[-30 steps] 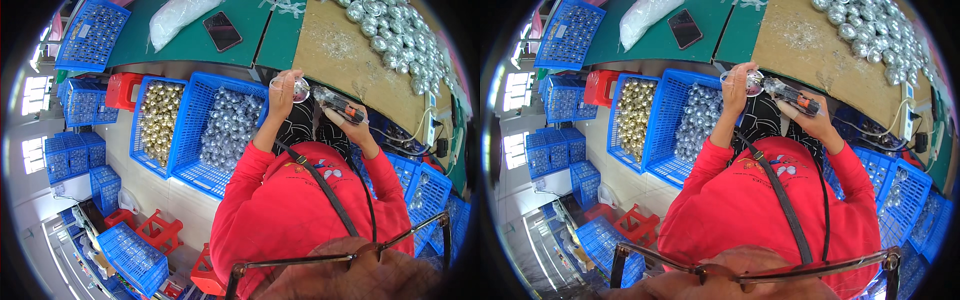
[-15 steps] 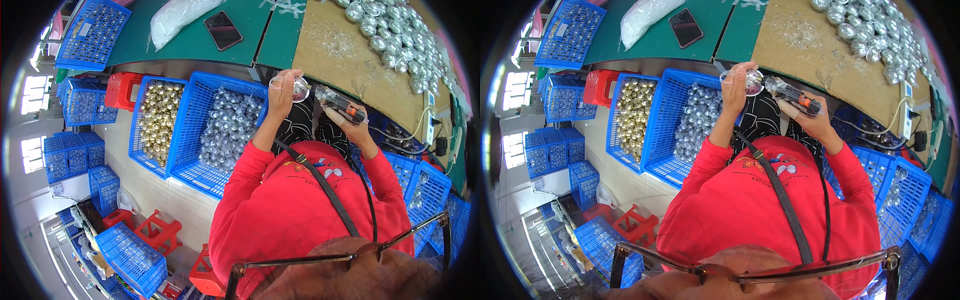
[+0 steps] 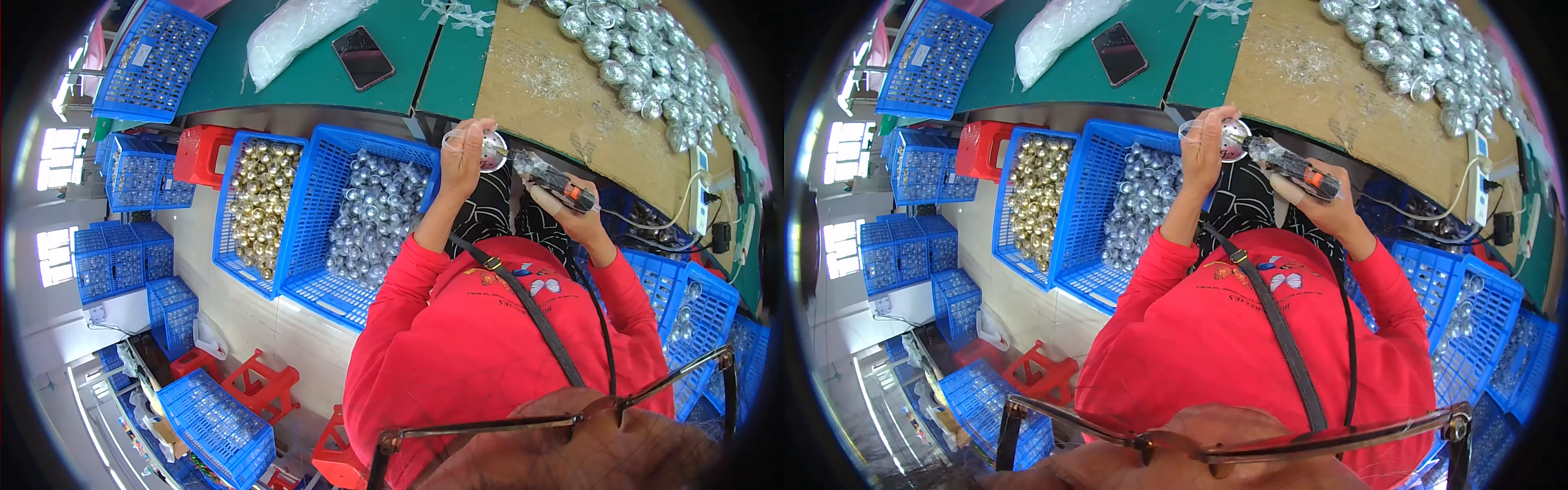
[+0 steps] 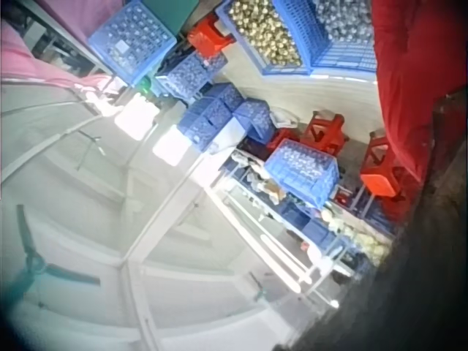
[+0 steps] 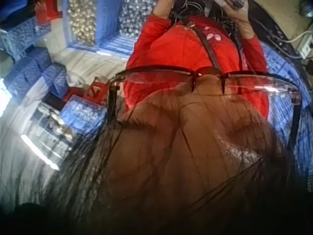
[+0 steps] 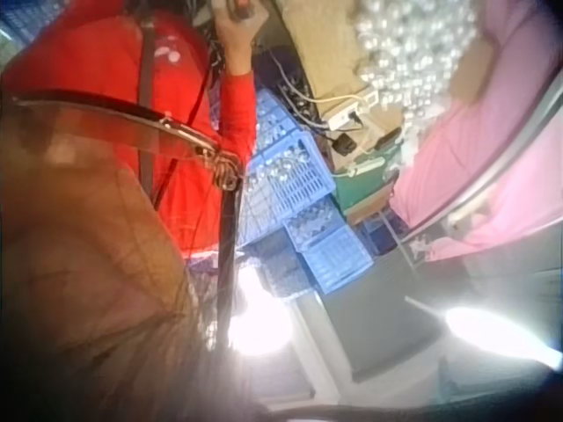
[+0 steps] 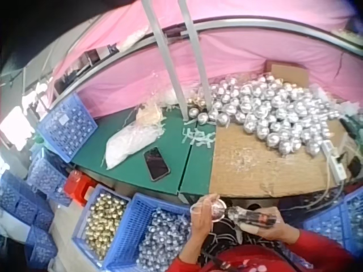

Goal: The worker is assembling small silver spherical components by applying hot glue and attaching caps to them at a factory workstation.

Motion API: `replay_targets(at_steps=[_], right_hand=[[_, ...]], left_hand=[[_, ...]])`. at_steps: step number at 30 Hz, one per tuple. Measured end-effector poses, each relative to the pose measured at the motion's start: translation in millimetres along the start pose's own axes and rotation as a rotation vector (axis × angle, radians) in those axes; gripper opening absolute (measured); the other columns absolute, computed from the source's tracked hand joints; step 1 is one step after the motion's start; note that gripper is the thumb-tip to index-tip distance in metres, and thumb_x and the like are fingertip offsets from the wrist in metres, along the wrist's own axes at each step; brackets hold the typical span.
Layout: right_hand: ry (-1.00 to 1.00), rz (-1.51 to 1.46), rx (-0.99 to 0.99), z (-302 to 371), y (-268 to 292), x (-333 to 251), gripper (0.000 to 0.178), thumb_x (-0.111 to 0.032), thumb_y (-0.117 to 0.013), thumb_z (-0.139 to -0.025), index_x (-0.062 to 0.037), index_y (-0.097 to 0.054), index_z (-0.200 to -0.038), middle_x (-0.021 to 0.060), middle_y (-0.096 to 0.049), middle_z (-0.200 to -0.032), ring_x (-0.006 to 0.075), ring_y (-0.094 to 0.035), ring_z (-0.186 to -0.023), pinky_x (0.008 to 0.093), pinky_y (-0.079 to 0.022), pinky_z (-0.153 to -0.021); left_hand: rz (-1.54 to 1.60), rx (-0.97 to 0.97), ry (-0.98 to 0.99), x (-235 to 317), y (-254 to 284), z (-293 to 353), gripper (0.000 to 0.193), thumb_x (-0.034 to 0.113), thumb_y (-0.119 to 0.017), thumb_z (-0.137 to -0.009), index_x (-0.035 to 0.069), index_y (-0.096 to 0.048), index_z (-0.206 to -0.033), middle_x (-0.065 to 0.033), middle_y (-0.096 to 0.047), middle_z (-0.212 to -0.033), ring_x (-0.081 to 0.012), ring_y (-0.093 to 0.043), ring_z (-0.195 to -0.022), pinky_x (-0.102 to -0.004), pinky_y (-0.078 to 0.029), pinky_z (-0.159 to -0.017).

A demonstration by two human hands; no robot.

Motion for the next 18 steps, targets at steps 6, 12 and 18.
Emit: replay_targets(at_steps=[6, 12, 18], right_hand=[[-0.025, 0.109, 0.007, 1.2, 1.2, 20.7, 0.018, -0.016, -0.072, -0.075, -0.0015, -0.066, -0.083, 0.0048, -0.056, -0.062, 0.0077, -0.046, -0.053, 0.0265, -0.036, -0.047], [-0.037, 0.016, 0.08, 4.2, 7.1, 12.0, 0.017, -0.015, -0.072, -0.076, -0.0017, -0.067, -0.085, 0.002, -0.058, -0.064, 0.0061, -0.047, -0.055, 0.0241, -0.037, -0.049], [-0.083, -0.012, 0.079, 12.9, 8.6, 27.5, 0.019, -0.016, -0.073, -0.076, -0.0029, -0.067, -0.088, -0.0023, -0.056, -0.064, 0.0028, -0.044, -0.06, 0.0229, -0.038, -0.052]], left_hand=[[-0.043, -0.027, -0.012, -0.7, -3.2, -4.1, 0.033, 0.022, -0.039, -0.098, -0.003, -0.06, -0.103, -0.0097, -0.062, -0.1, -0.015, -0.057, -0.092, -0.0273, -0.043, -0.084], [-0.067, -0.038, -0.028, -2.2, -10.8, -8.4, 0.032, 0.02, -0.039, -0.097, -0.003, -0.061, -0.102, -0.0115, -0.063, -0.095, -0.0185, -0.058, -0.089, -0.0287, -0.044, -0.081], [-0.324, -0.091, -0.15, 3.5, -9.2, -3.0, 0.028, 0.014, -0.038, -0.092, -0.003, -0.058, -0.101, -0.0159, -0.062, -0.098, -0.0262, -0.06, -0.09, -0.032, -0.045, -0.082]])
Point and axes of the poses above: each hand's wrist, its own z-axis away from the middle knuckle, its own y-axis out of the back of the hand, x = y × z, the point moved 1 cm from there along -z, towards the middle knuckle
